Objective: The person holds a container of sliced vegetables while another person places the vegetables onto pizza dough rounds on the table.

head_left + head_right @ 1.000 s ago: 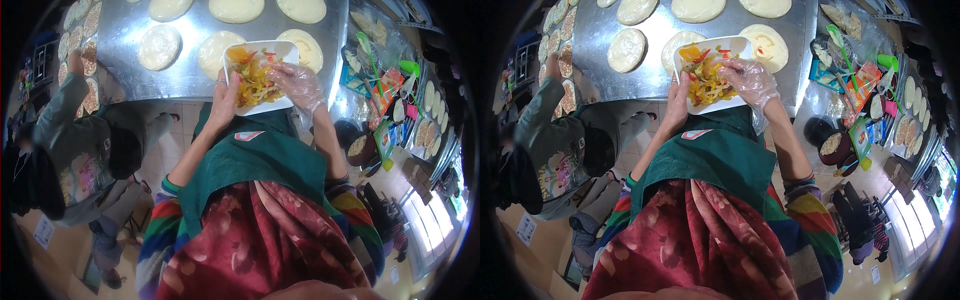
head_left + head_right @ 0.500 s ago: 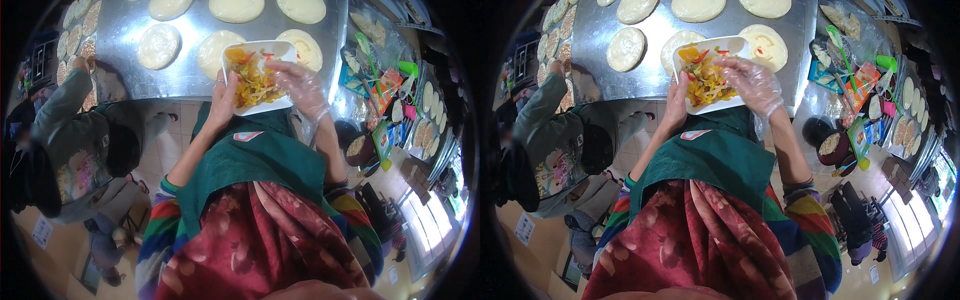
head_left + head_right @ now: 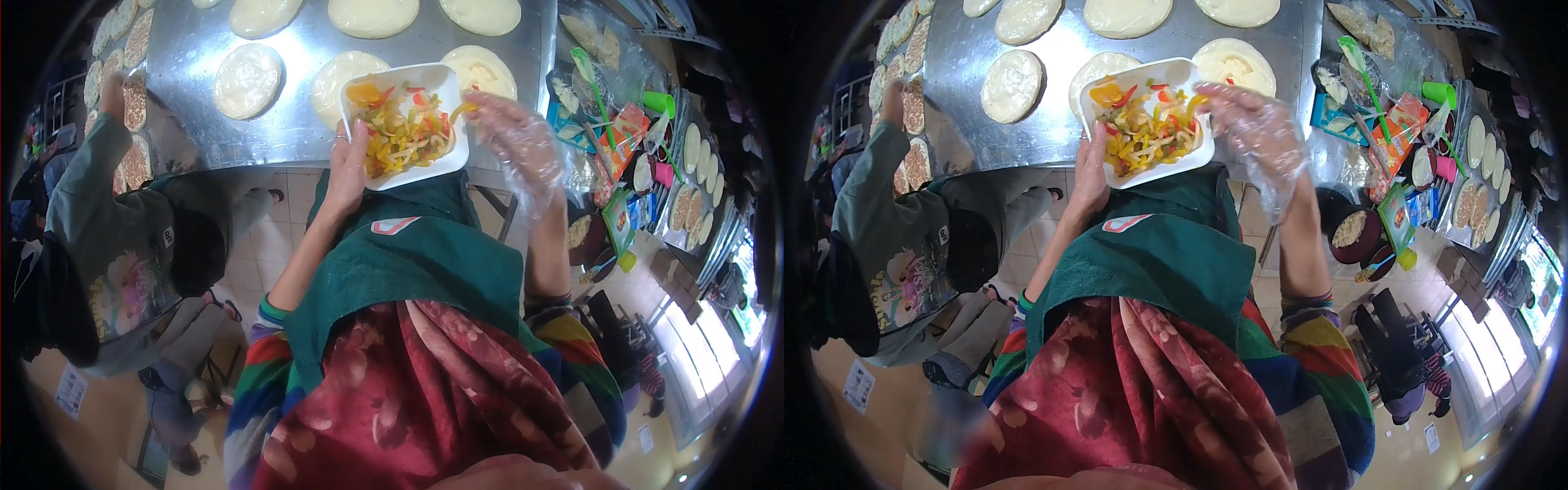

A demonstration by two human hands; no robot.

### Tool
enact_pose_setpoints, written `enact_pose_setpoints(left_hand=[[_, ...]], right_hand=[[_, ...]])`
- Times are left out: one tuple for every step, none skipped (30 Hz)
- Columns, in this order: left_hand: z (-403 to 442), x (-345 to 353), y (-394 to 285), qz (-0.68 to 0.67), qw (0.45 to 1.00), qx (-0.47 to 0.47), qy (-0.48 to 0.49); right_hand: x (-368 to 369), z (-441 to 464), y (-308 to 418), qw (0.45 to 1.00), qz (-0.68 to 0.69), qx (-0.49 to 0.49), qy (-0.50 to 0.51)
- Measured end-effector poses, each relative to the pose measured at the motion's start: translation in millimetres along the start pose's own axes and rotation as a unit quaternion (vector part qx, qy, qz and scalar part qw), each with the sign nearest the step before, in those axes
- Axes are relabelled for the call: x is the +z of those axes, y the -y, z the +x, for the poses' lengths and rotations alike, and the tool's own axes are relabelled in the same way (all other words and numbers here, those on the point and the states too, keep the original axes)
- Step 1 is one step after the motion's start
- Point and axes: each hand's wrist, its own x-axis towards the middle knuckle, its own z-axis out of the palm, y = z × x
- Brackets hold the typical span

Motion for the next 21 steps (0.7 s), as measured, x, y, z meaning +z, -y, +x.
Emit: enact_pose_setpoints(left_hand=[[0,-2,1,-0.003,1.000,-0.005,-0.009],[0,-5,3,-0.013,1.000,-0.006,-0.014],[-1,-9,4,-0.022,1.000,-0.008,-0.021],[-1,-11,4,-0.031,0.999,-0.009,-0.027],[-3,-11,1,-0.043,0.998,-0.014,-0.043],[-6,-10,-6,-0.056,0.996,-0.020,-0.059],[-8,-9,-9,-0.069,0.995,-0.026,-0.074],[-7,-13,-9,-0.066,0.996,-0.018,-0.062],[-6,-21,-7,-0.063,0.997,-0.010,-0.050],[-5,-27,-6,-0.060,0.997,-0.003,-0.038],[-6,-28,-4,-0.061,0.996,-0.007,-0.058],[-6,-29,-4,-0.066,0.996,-0.001,-0.059],[-7,-30,-4,-0.072,0.995,0.006,-0.061],[-8,-31,-4,-0.077,0.995,0.013,-0.064],[-10,-29,-6,-0.079,0.995,0.014,-0.063],[-11,-28,-8,-0.081,0.995,0.016,-0.061],[-12,-27,-9,-0.085,0.994,0.018,-0.060],[-12,-28,-8,-0.083,0.994,0.018,-0.062],[-13,-28,-7,-0.082,0.994,0.019,-0.063],[-13,-29,-6,-0.081,0.994,0.019,-0.064],[-13,-30,-5,-0.077,0.995,0.013,-0.067]], right_hand=[[-8,-1,7,1.000,0.000,0.001,-0.007],[-17,0,6,1.000,0.002,-0.001,-0.019],[-26,5,4,1.000,0.004,-0.003,-0.031],[-33,9,1,0.999,0.007,-0.006,-0.042],[-36,13,-1,0.998,0.020,-0.006,-0.051],[-42,19,-6,0.998,-0.017,-0.006,-0.053],[-49,29,-14,0.997,-0.054,-0.005,-0.056],[-55,39,-21,0.994,-0.092,-0.005,-0.059],[-54,49,-29,0.991,-0.114,-0.020,-0.068],[-51,60,-37,0.987,-0.136,-0.034,-0.077],[-49,69,-44,0.982,-0.158,-0.049,-0.086],[-47,78,-46,0.967,-0.227,-0.070,-0.090],[-45,86,-49,0.947,-0.295,-0.091,-0.092],[-41,90,-51,0.921,-0.361,-0.112,-0.094],[-37,90,-56,0.911,-0.380,-0.126,-0.098],[-32,92,-63,0.900,-0.399,-0.142,-0.102],[-28,92,-70,0.888,-0.418,-0.157,-0.105],[-26,92,-79,0.864,-0.468,-0.154,-0.106],[-23,89,-87,0.836,-0.516,-0.151,-0.107],[-17,84,-87,0.807,-0.562,-0.147,-0.107],[-10,73,-79,0.800,-0.574,-0.141,-0.097]])
